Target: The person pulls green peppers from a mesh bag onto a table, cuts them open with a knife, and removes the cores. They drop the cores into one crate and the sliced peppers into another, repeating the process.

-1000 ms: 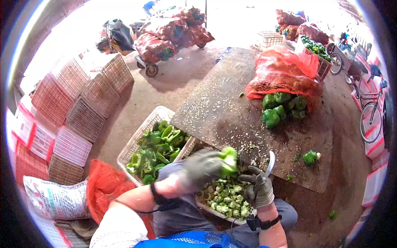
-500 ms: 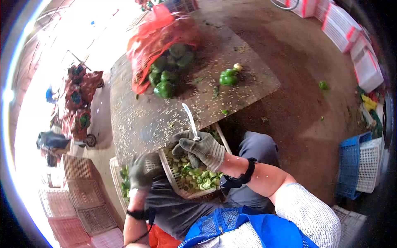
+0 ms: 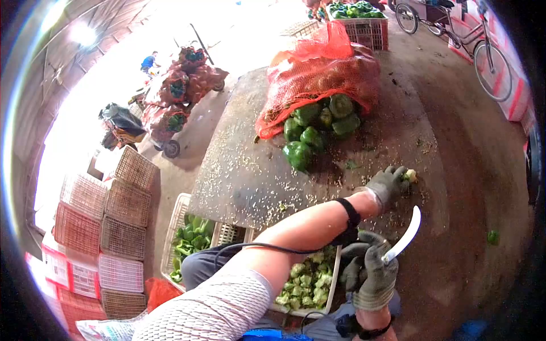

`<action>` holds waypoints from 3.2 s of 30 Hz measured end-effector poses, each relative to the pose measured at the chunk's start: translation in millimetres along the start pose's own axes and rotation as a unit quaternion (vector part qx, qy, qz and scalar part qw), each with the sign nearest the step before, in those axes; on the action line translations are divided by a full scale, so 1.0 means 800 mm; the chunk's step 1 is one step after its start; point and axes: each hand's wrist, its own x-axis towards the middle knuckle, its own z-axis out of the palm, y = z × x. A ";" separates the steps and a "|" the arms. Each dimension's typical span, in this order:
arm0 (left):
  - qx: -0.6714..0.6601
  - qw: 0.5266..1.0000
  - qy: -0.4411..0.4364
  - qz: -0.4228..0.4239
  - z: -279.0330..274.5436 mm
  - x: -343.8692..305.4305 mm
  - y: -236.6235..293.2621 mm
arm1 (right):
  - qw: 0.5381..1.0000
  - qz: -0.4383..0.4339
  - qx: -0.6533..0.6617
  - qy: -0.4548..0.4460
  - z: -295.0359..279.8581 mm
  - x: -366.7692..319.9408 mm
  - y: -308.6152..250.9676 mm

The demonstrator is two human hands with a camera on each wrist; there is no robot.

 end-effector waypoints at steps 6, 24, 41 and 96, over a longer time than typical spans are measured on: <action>-0.093 0.990 -0.075 -0.072 -0.031 0.035 -0.023 | 0.999 0.027 -0.037 0.014 0.001 0.008 0.017; -0.828 0.523 0.188 -0.073 -0.135 -0.470 -0.069 | 0.970 0.148 -0.137 -0.133 0.089 -0.026 0.134; -0.520 0.752 0.343 -0.214 -0.117 -0.511 -0.127 | 0.909 0.134 -0.302 -0.252 0.188 -0.008 0.160; -0.915 0.250 0.233 -0.213 -0.063 -0.435 -0.077 | 0.970 0.176 -0.108 -0.130 0.123 0.013 0.143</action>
